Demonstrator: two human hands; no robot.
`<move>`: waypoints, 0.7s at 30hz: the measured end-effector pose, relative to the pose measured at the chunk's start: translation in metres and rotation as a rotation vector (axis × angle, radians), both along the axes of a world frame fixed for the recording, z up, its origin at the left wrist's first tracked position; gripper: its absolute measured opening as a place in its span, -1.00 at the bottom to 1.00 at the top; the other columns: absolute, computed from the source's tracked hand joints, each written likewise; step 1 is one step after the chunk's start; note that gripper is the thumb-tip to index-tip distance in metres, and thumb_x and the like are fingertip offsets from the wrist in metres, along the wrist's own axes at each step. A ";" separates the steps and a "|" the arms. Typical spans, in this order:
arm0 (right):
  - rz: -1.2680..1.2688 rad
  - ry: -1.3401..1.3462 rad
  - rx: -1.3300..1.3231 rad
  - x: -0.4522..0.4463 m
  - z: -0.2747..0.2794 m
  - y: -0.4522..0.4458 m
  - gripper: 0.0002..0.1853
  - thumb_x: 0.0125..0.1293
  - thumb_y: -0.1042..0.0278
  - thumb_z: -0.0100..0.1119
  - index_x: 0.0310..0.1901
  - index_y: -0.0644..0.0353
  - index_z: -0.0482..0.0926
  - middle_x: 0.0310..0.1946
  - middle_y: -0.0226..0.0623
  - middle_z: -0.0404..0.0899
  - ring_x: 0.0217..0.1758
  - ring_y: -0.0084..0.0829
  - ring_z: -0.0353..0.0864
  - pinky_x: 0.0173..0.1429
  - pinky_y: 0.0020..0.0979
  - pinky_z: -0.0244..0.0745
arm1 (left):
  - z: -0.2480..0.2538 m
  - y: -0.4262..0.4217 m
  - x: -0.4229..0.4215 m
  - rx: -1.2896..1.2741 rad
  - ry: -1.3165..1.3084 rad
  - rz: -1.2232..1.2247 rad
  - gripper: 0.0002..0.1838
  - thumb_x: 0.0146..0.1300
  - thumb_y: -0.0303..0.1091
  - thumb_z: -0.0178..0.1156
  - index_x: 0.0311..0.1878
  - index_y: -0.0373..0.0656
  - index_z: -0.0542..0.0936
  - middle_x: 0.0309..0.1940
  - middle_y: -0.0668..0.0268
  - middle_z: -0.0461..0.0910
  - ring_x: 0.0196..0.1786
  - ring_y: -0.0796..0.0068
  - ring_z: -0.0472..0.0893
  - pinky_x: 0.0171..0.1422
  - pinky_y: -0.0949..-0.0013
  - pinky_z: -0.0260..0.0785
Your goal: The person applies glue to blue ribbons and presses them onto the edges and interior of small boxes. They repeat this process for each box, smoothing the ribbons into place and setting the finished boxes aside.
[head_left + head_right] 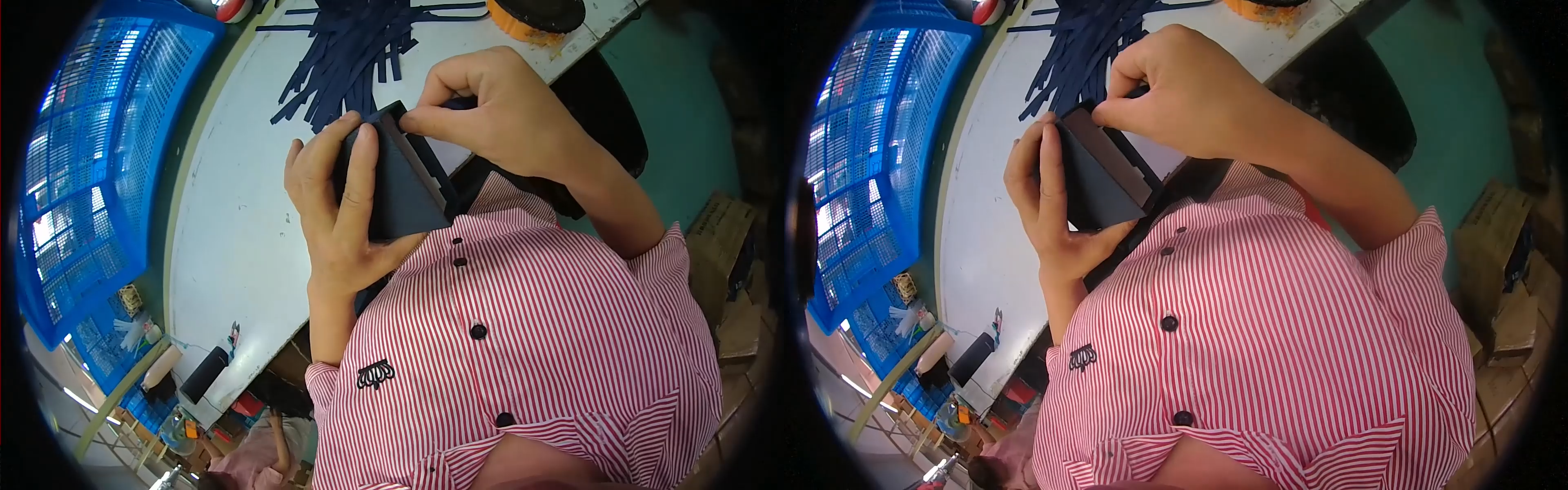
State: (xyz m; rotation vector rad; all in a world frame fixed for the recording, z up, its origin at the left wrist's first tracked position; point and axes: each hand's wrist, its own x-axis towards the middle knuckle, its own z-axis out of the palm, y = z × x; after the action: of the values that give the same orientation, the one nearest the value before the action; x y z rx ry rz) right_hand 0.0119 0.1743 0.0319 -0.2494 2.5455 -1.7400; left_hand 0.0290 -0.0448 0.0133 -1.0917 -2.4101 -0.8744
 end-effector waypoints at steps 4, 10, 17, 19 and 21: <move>0.005 0.052 0.114 -0.006 -0.008 -0.003 -0.76 0.01 0.23 0.33 -0.45 0.27 0.67 -0.57 -0.17 0.60 -0.52 -0.29 0.56 -0.33 -0.35 0.46 | 0.002 0.000 -0.001 -0.039 0.037 -0.029 0.02 -0.22 -0.09 0.57 0.39 -0.24 0.40 0.30 -0.01 0.38 0.29 0.00 0.42 0.32 0.02 0.30; 0.043 -0.057 0.201 -0.010 -0.025 -0.011 -0.74 0.04 0.20 0.27 -0.37 0.25 0.68 -0.56 -0.19 0.60 -0.49 -0.26 0.57 -0.30 -0.30 0.47 | -0.009 0.001 0.003 -0.116 -0.001 -0.007 0.10 -0.35 -0.16 0.58 0.40 -0.21 0.37 0.28 0.01 0.42 0.26 0.03 0.44 0.33 0.00 0.23; 0.254 -0.238 -0.220 -0.002 -0.013 0.005 -0.78 0.37 0.26 0.19 -0.34 0.24 0.65 -0.56 -0.45 0.56 -0.54 -0.68 0.38 -0.44 -0.54 0.27 | -0.006 -0.008 0.013 0.032 -0.188 0.050 0.30 -0.34 -0.20 0.64 0.53 -0.28 0.11 0.28 0.02 0.40 0.27 0.06 0.43 0.32 0.14 0.29; 0.252 -0.188 -0.203 -0.003 -0.011 0.005 -0.77 0.38 0.26 0.18 -0.35 0.23 0.64 -0.57 -0.47 0.55 -0.56 -0.69 0.35 -0.45 -0.54 0.25 | -0.002 -0.008 0.011 0.026 -0.193 0.054 0.34 -0.37 -0.24 0.66 0.55 -0.25 0.08 0.28 0.03 0.38 0.28 0.07 0.44 0.30 0.18 0.35; 0.253 -0.110 -0.076 -0.002 -0.006 0.002 -0.77 0.37 0.27 0.20 -0.38 0.23 0.63 -0.59 -0.47 0.54 -0.57 -0.67 0.34 -0.46 -0.53 0.25 | 0.001 -0.008 0.011 0.016 -0.179 0.050 0.35 -0.38 -0.24 0.67 0.55 -0.25 0.07 0.28 0.03 0.38 0.28 0.07 0.44 0.31 0.17 0.34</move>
State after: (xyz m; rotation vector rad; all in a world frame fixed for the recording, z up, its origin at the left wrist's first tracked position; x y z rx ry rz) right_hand 0.0094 0.1762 0.0260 -0.4447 2.2616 -1.7044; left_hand 0.0398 -0.0529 0.0143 -0.9803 -2.5584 -1.0117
